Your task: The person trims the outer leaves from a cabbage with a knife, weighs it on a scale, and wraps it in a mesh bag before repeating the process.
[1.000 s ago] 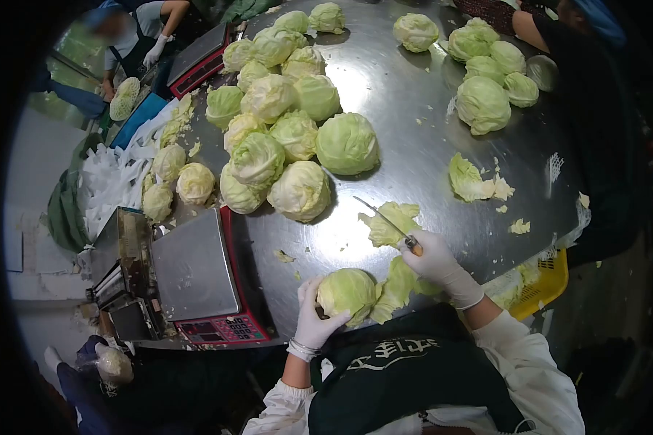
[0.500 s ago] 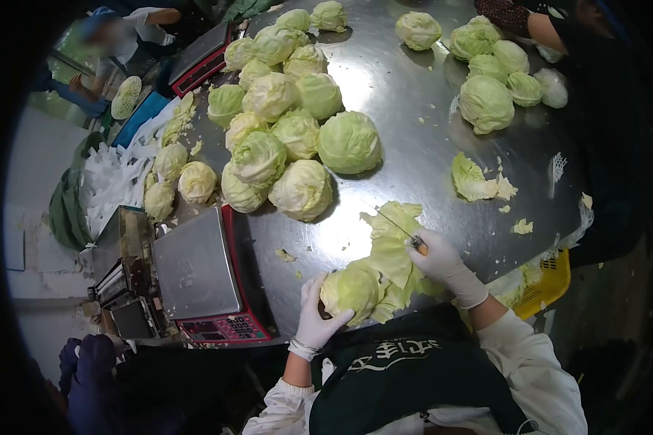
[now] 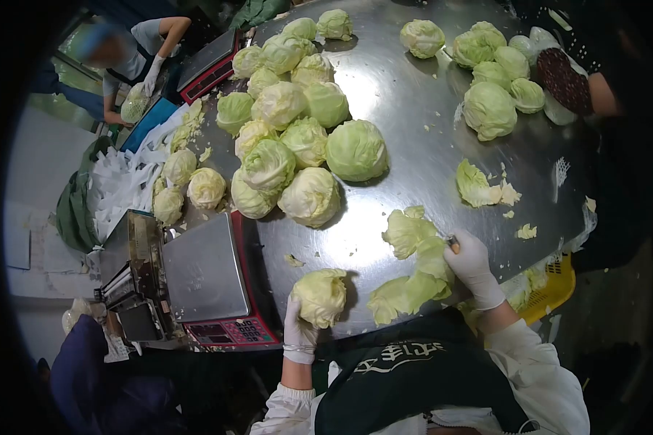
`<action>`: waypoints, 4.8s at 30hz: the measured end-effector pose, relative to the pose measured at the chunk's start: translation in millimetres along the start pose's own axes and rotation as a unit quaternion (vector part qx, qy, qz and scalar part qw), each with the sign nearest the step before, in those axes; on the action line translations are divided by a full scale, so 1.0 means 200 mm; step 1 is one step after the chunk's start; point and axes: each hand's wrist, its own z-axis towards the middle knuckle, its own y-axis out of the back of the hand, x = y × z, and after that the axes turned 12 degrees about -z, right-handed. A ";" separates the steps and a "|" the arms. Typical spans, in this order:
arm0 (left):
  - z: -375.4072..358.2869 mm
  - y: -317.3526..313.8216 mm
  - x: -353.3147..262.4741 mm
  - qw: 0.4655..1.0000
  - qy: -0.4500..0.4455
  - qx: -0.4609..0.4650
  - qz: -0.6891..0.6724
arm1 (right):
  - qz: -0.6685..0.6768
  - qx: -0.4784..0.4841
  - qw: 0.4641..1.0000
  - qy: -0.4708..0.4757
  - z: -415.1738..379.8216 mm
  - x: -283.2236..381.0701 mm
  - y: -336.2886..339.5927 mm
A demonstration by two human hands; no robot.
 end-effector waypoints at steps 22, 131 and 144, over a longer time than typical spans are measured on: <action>0.04 -0.21 0.16 0.965 0.201 -0.024 -0.166 | 0.233 0.029 0.971 0.034 -0.06 0.12 0.14; 0.12 -0.56 0.36 0.857 -0.192 0.161 0.451 | -0.012 0.023 0.985 0.172 -0.30 0.25 0.27; 0.04 -0.63 0.34 0.740 -0.258 0.220 0.581 | 0.026 0.068 0.993 0.089 0.12 0.00 0.15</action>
